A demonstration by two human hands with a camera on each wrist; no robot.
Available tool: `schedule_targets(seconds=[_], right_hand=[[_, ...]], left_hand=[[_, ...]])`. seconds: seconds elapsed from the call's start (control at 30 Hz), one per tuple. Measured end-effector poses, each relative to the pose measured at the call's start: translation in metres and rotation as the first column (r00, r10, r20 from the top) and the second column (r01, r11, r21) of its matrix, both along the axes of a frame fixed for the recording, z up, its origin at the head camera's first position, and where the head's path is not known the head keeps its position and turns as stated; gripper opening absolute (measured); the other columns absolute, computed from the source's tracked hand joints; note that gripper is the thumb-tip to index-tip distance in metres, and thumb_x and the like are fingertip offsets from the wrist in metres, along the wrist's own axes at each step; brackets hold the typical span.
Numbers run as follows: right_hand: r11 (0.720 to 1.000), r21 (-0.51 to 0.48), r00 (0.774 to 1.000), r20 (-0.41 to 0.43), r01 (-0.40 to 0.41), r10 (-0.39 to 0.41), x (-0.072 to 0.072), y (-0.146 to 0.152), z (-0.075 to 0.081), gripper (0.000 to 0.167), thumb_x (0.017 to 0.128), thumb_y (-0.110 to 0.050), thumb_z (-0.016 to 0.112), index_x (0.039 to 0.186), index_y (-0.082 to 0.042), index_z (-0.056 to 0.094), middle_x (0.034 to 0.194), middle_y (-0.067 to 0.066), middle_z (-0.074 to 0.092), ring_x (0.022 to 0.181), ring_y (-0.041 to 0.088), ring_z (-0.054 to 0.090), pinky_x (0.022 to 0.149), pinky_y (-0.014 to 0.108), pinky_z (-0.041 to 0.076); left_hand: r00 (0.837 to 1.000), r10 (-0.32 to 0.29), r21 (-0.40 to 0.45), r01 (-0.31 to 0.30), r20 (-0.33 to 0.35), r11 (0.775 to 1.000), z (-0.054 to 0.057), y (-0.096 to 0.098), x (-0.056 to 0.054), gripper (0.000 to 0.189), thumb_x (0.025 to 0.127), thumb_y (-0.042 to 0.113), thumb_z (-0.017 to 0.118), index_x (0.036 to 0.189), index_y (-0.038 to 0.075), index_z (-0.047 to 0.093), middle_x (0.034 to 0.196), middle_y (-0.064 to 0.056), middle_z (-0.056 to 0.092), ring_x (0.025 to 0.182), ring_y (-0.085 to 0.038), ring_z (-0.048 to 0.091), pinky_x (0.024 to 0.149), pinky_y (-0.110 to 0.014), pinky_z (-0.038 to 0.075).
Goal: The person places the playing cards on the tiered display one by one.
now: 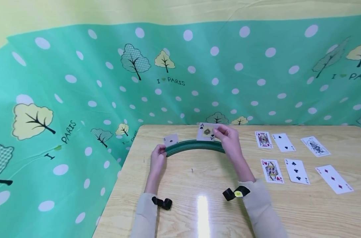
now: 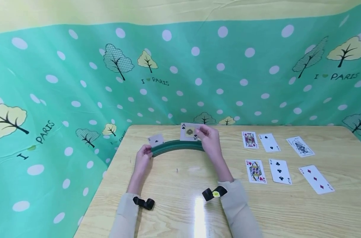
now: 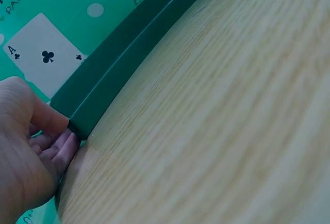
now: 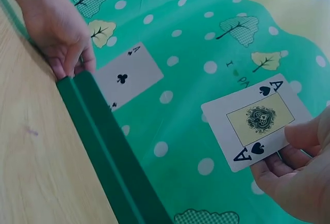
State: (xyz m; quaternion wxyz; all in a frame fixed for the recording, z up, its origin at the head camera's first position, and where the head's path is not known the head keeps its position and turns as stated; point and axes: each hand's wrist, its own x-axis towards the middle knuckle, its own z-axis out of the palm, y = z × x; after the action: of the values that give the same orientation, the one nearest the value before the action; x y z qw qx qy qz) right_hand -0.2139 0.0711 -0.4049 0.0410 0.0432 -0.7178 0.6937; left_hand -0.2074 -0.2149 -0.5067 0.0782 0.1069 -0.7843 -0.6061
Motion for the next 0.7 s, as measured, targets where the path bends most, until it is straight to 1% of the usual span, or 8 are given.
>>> schedule_targets(seconds=[0.1, 0.23, 0.3, 0.37, 0.43, 0.53, 0.63, 0.7], right_hand=[[1.0, -0.019, 1.0, 0.0, -0.004, 0.004, 0.0, -0.006, 0.0, 0.028, 0.104, -0.005, 0.057, 0.127, 0.009, 0.066, 0.118, 0.025, 0.068, 0.101, 0.019, 0.066, 0.088, 0.021, 0.054], [1.0, -0.006, 1.0, 0.012, -0.005, 0.005, 0.0, -0.013, -0.001, 0.025, 0.103, -0.004, 0.058, 0.124, 0.008, 0.067, 0.112, 0.021, 0.068, 0.098, 0.019, 0.063, 0.086, 0.022, 0.053], [1.0, 0.01, 1.0, 0.012, -0.009, 0.009, 0.0, -0.017, 0.0, 0.024, 0.103, -0.004, 0.058, 0.123, 0.007, 0.067, 0.11, 0.019, 0.068, 0.098, 0.02, 0.062, 0.086, 0.023, 0.052], [1.0, 0.008, 1.0, 0.012, -0.016, 0.016, 0.0, -0.022, 0.001, 0.025, 0.102, -0.003, 0.059, 0.124, 0.006, 0.067, 0.11, 0.018, 0.068, 0.099, 0.021, 0.062, 0.086, 0.024, 0.052], [1.0, -0.005, 1.0, 0.006, -0.028, 0.028, -0.001, -0.027, 0.001, 0.026, 0.101, -0.001, 0.059, 0.126, 0.006, 0.066, 0.112, 0.02, 0.069, 0.1, 0.023, 0.063, 0.088, 0.024, 0.053], [0.998, -0.042, 0.999, 0.016, -0.048, 0.049, 0.0, -0.035, 0.001, 0.029, 0.1, 0.003, 0.058, 0.129, 0.007, 0.064, 0.117, 0.023, 0.069, 0.101, 0.021, 0.066, 0.088, 0.023, 0.054], [0.995, -0.076, 0.998, 0.035, -0.058, 0.06, 0.0, -0.04, -0.002, 0.026, 0.1, 0.006, 0.058, 0.125, 0.009, 0.063, 0.116, 0.026, 0.07, 0.096, 0.016, 0.067, 0.084, 0.02, 0.054], [0.994, -0.091, 0.997, 0.041, -0.057, 0.061, 0.0, -0.042, -0.004, 0.022, 0.099, 0.007, 0.058, 0.121, 0.011, 0.063, 0.112, 0.027, 0.071, 0.091, 0.013, 0.066, 0.081, 0.018, 0.053]], left_hand=[[1.0, 0.008, -0.004, -0.008, 0.009, 1.0, -0.001, 0.0, 0.002, 0.035, 0.09, -0.009, 0.048, 0.123, -0.008, 0.06, 0.123, -0.025, 0.062, 0.113, -0.037, 0.058, 0.095, -0.042, 0.048], [1.0, 0.002, -0.011, -0.002, 0.013, 1.0, -0.003, 0.0, 0.003, 0.035, 0.09, -0.009, 0.048, 0.123, -0.009, 0.06, 0.123, -0.026, 0.062, 0.113, -0.038, 0.058, 0.092, -0.04, 0.049], [1.0, -0.001, -0.007, 0.001, 0.011, 1.0, -0.002, 0.0, 0.002, 0.035, 0.09, -0.009, 0.048, 0.123, -0.008, 0.06, 0.124, -0.026, 0.062, 0.113, -0.038, 0.058, 0.093, -0.041, 0.048], [1.0, -0.003, -0.004, 0.003, 0.0, 1.0, 0.0, 0.001, -0.001, 0.036, 0.09, -0.008, 0.048, 0.123, -0.008, 0.059, 0.125, -0.026, 0.061, 0.114, -0.038, 0.058, 0.095, -0.042, 0.048], [1.0, -0.003, -0.002, 0.003, -0.007, 1.0, 0.003, 0.001, -0.003, 0.035, 0.09, -0.007, 0.048, 0.124, -0.008, 0.059, 0.125, -0.025, 0.061, 0.114, -0.037, 0.057, 0.096, -0.042, 0.047], [1.0, -0.002, 0.006, 0.002, -0.006, 1.0, 0.004, 0.001, -0.004, 0.035, 0.09, -0.008, 0.048, 0.123, -0.008, 0.059, 0.124, -0.025, 0.061, 0.113, -0.037, 0.057, 0.096, -0.042, 0.046], [1.0, 0.006, 0.007, -0.006, 0.008, 1.0, 0.003, 0.001, -0.002, 0.035, 0.089, -0.009, 0.048, 0.122, -0.008, 0.059, 0.125, -0.025, 0.061, 0.114, -0.036, 0.058, 0.095, -0.041, 0.047], [1.0, 0.007, 0.01, -0.008, 0.011, 1.0, 0.003, 0.001, -0.001, 0.036, 0.088, -0.009, 0.048, 0.122, -0.008, 0.059, 0.126, -0.026, 0.062, 0.115, -0.036, 0.058, 0.096, -0.042, 0.047]])
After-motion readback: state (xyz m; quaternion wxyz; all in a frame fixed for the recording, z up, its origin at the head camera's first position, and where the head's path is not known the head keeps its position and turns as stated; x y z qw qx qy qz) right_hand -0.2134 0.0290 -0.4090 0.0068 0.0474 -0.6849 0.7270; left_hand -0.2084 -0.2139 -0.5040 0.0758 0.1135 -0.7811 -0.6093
